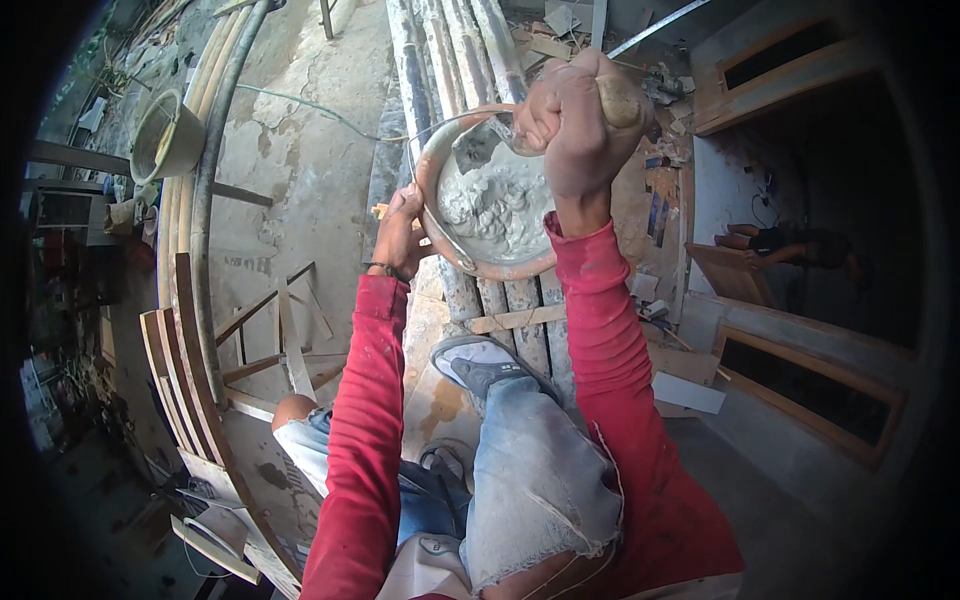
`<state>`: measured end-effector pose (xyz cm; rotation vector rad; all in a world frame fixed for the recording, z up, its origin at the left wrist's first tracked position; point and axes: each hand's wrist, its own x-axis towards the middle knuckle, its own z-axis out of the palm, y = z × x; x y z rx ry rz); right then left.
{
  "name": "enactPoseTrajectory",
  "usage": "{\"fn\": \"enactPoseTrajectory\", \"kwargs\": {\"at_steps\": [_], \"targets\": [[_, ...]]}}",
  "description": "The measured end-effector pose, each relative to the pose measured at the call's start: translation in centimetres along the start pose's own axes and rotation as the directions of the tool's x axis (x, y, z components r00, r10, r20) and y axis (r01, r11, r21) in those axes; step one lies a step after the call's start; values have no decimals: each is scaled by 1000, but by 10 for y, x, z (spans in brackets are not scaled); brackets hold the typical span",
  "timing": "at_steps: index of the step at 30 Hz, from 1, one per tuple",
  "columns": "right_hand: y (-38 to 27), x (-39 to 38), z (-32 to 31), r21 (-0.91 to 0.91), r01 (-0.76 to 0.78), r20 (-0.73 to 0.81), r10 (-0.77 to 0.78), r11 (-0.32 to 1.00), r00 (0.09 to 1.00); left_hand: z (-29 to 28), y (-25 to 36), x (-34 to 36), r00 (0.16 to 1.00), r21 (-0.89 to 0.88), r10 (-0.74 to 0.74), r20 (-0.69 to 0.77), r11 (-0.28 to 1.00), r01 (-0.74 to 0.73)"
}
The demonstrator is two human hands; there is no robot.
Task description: The person mixes mortar in a bucket with a trowel, spreads the mortar along a metal strip using the trowel, and presses the metal strip against an overhead concrete edge by hand.
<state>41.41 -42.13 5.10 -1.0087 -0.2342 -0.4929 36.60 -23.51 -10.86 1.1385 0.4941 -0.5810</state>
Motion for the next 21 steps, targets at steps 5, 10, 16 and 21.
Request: {"fn": "enactPoseTrajectory", "kwargs": {"at_steps": [5,10,16,21], "targets": [[90,-35,-41,-393,-187,1,203,900,979,11,0,-1,998,-3,22,-50,1000,-22],[62,-30,-71,-192,-489,327,525,851,786,9,5,5,991,7,61,-120,998,-60],[-6,-16,-94,-147,-483,349,502,863,791,11,1,0,995,-13,34,-94,999,-36],[-67,-9,-93,10,-379,153,373,926,915,7,3,-2,995,3,37,-90,999,-37]]}}
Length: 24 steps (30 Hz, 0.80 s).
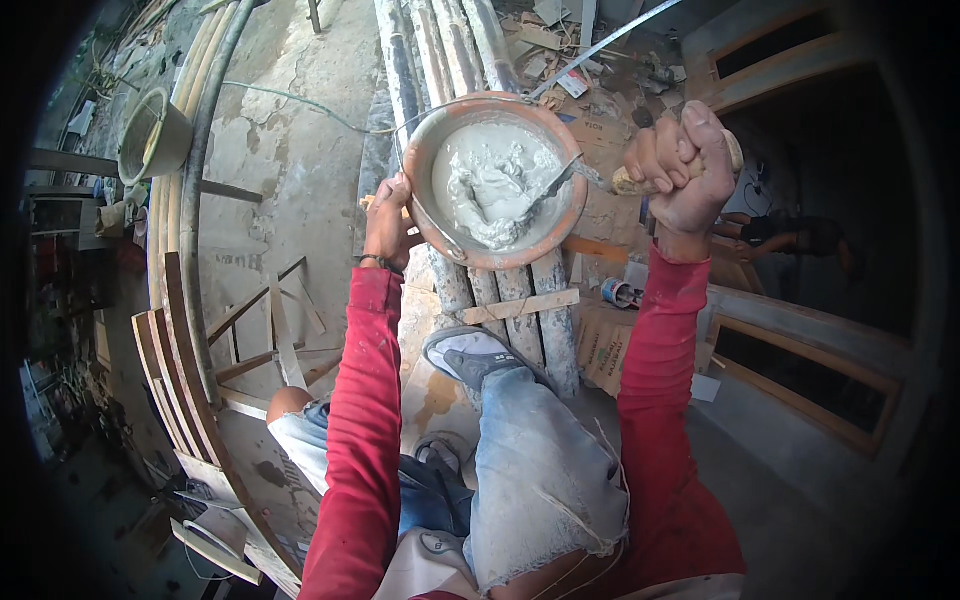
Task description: The person mixes mortar in a bucket with a trowel, spreads the mortar along a metal strip using the trowel, and presses the metal strip against an overhead concrete edge by hand.
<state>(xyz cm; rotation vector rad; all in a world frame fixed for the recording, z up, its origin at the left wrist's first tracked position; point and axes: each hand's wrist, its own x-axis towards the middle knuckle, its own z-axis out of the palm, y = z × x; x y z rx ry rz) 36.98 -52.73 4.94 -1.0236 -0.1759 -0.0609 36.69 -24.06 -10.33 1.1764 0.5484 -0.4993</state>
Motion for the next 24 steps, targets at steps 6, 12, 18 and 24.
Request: {"fn": "enactPoseTrajectory", "kwargs": {"at_steps": [6,12,18,24], "targets": [[122,-5,13,-400,41,-392,-211,916,895,10,-8,6,1000,31,6,11,1000,-6],[95,57,42,-485,297,-368,-500,823,784,3,-2,0,1000,31,2,26,1000,-2],[119,89,24,-727,244,-371,-666,642,647,2,-3,3,1000,14,9,16,1000,-10],[153,31,19,-752,23,-326,-402,659,856,7,-10,11,996,-22,61,-71,998,-62]]}}
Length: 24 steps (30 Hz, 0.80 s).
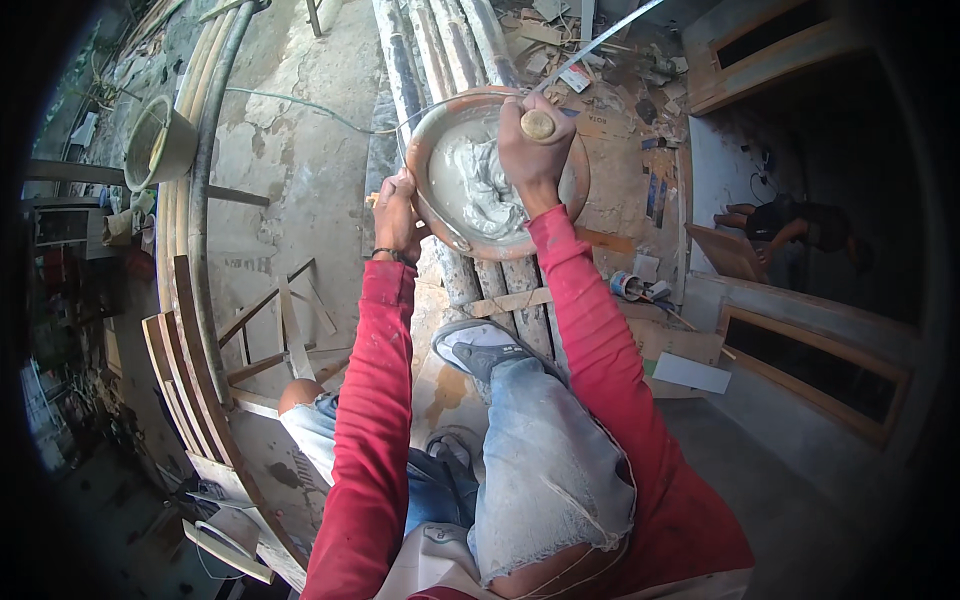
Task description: The person mixes mortar in a bucket with a trowel, spreads the mortar along a metal strip using the trowel, and presses the metal strip against an overhead concrete edge by hand.
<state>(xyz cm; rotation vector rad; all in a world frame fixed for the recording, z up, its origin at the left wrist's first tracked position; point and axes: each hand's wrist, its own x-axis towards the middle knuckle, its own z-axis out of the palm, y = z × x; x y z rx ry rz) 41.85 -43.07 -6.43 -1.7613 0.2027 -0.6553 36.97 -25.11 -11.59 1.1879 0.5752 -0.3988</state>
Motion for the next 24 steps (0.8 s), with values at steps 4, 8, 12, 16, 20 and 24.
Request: {"fn": "enactPoseTrajectory", "kwargs": {"at_steps": [4,8,12,16,20,24], "targets": [[-45,-27,-37,87,75,82,-82,993,993,-4,-7,0,999,-28,29,31,999,-29],[-92,-28,-62,402,-142,211,59,905,976,-4,-6,0,999,-2,-17,35,1000,17],[-124,-28,-98,693,-171,233,8,700,973,-12,-3,-1,998,-3,-25,51,1000,25],[-51,-33,-50,335,-100,234,20,937,972,-7,-8,6,995,19,-39,91,999,37],[-18,-9,-13,315,-52,80,28,948,996,1,-7,3,994,18,-49,98,999,48],[-83,27,-5,604,-47,40,29,796,999,-11,6,-9,996,17,-48,70,999,47]]}}
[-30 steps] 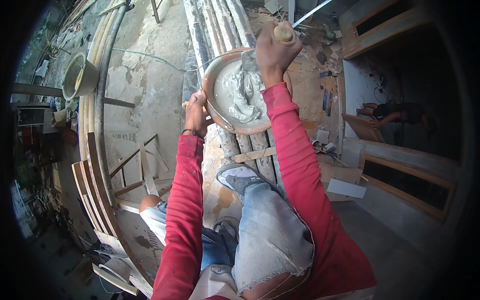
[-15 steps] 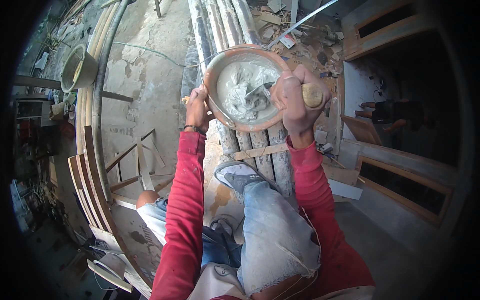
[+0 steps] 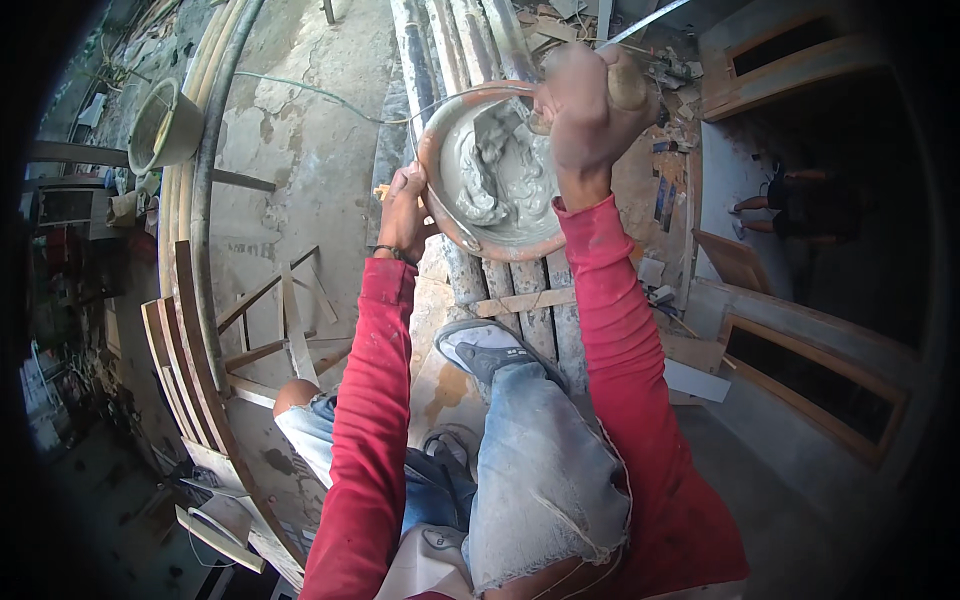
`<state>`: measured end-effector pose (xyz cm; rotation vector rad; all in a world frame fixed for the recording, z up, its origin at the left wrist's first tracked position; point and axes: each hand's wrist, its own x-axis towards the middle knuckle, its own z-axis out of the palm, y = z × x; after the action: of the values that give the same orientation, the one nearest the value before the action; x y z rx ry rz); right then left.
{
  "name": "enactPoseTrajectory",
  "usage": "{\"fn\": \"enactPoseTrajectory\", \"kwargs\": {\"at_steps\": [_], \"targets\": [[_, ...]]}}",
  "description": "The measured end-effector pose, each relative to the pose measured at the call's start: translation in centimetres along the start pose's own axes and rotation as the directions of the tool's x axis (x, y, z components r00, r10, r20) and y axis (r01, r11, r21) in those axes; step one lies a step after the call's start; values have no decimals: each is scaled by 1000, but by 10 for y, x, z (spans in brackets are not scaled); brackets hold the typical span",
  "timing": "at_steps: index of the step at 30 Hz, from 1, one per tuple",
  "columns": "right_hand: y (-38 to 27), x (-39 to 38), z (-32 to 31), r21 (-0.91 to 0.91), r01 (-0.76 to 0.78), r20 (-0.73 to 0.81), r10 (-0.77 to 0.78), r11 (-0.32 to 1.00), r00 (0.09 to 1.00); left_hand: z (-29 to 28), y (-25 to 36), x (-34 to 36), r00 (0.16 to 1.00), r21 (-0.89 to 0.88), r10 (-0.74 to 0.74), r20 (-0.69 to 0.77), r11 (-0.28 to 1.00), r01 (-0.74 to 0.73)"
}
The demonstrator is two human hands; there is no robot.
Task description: The person mixes mortar in a bucket with a trowel, spreads the mortar along a metal strip using the trowel, and presses the metal strip against an overhead concrete edge by hand.
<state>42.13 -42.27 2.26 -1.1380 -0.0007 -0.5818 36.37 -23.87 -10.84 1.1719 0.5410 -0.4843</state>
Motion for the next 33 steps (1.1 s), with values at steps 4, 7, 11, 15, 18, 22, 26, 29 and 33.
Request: {"fn": "enactPoseTrajectory", "kwargs": {"at_steps": [4,7,11,15,18,22,26,29,33], "targets": [[46,18,2,-195,-110,-148,82,975,986,4,-6,7,1000,-5,7,0,1000,-7],[83,-1,-21,-282,-271,-52,267,920,962,14,-9,13,999,22,14,-29,1000,-14],[66,4,-31,-180,-565,515,567,805,643,1,-2,7,997,-12,8,-76,1000,-8],[7,38,-64,-38,-618,602,512,785,613,12,2,5,1000,15,6,-29,1000,-6],[-39,47,-72,7,-548,526,463,837,714,6,4,0,1000,-2,3,-11,1000,-3],[-30,4,-66,-156,-313,175,338,937,925,-1,1,0,1000,7,5,11,1000,-5],[44,-31,-58,-400,-123,24,144,908,989,16,-4,2,998,-4,14,68,1000,-14],[61,-6,-41,-485,174,45,-174,857,984,15,-2,2,998,8,-3,70,1000,2],[32,22,2,-195,240,46,-235,951,971,-4,2,-2,999,3,6,35,1000,-6]]}}
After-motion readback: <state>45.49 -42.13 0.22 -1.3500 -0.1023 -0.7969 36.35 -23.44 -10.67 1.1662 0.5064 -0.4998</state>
